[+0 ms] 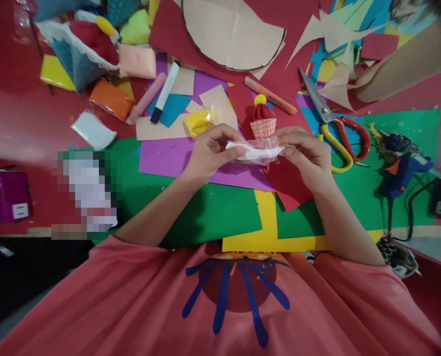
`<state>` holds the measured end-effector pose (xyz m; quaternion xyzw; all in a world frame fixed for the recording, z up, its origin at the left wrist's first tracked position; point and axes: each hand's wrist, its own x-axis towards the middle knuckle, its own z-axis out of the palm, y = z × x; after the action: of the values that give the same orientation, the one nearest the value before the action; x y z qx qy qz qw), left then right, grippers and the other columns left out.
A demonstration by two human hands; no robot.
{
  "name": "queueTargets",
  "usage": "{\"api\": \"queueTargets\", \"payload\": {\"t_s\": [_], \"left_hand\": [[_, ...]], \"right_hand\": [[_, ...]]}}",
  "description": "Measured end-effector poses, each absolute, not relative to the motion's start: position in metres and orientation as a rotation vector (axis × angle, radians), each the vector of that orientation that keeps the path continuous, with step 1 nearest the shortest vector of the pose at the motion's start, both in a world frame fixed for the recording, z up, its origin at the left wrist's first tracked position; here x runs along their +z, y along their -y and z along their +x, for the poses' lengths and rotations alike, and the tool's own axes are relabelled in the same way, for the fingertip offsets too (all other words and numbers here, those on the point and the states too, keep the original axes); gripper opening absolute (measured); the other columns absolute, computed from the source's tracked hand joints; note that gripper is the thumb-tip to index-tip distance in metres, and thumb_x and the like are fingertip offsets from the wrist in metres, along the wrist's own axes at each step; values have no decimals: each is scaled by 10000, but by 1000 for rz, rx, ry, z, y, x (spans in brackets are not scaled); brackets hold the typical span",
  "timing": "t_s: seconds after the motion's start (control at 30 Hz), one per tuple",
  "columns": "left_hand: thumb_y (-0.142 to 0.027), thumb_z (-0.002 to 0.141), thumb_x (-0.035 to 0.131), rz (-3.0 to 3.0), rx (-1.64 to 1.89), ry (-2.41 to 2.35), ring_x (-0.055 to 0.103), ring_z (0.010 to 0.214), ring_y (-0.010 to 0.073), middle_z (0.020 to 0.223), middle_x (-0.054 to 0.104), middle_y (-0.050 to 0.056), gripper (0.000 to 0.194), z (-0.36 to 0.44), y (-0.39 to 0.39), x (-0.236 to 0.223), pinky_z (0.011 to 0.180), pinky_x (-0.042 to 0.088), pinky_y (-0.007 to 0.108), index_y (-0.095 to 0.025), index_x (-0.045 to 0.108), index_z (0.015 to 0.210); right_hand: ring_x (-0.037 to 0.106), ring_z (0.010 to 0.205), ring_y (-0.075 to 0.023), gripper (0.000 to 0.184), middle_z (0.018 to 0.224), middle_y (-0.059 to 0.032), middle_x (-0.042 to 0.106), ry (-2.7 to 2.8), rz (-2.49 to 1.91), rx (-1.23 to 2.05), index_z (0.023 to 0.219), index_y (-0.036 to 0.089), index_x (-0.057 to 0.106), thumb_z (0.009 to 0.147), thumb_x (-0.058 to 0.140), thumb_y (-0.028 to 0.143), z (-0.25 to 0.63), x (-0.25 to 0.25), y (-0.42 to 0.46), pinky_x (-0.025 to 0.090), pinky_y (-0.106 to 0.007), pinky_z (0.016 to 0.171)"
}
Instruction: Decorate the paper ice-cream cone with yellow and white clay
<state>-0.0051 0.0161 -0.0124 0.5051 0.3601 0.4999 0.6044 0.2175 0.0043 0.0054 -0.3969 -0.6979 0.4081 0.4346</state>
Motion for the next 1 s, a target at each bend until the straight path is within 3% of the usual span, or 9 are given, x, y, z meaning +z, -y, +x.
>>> {"api": "queueTargets", "payload": {"t_s": [0.23,0.53,0.77,0.93,1.0], "left_hand": [[-405,679,836,1154,1155,-883,558,613,76,727,615,-34,274,-4,-19,-16,541,445,221,-218,646,742],[-476,680,823,1151,1102,-932,581,693,100,741,591,-28,357,-3,-16,-16,633,471,245,-204,610,772],[-445,692,818,1149,1079,-842,576,601,77,720,609,-39,301,4,-13,-16,556,473,219,-214,634,743],[-438,682,826,1169,1115,-840,596,634,76,713,607,-35,312,1,-16,-14,575,489,197,-198,633,738],[-443,682,824,1156,1157,-874,601,642,79,714,605,-33,319,-3,-19,-14,575,492,194,-198,629,743]], "right_hand": [[696,918,-167,184,1048,-2,728,1819,-1118,905,1026,292,678,872,611,219,214,1,0,584,-341,800],[676,860,-166,178,927,-8,713,1779,-1064,1059,939,248,695,774,752,283,214,5,-5,560,-327,786],[657,853,-168,189,920,-23,688,1892,-980,960,1000,271,726,812,714,284,209,0,-1,549,-330,728],[620,738,-138,66,813,7,659,1807,-1045,950,854,273,717,817,695,324,210,2,-3,510,-297,652],[580,659,-121,101,726,21,618,1599,-1101,954,777,262,670,824,674,351,215,3,-10,484,-278,612]]}}
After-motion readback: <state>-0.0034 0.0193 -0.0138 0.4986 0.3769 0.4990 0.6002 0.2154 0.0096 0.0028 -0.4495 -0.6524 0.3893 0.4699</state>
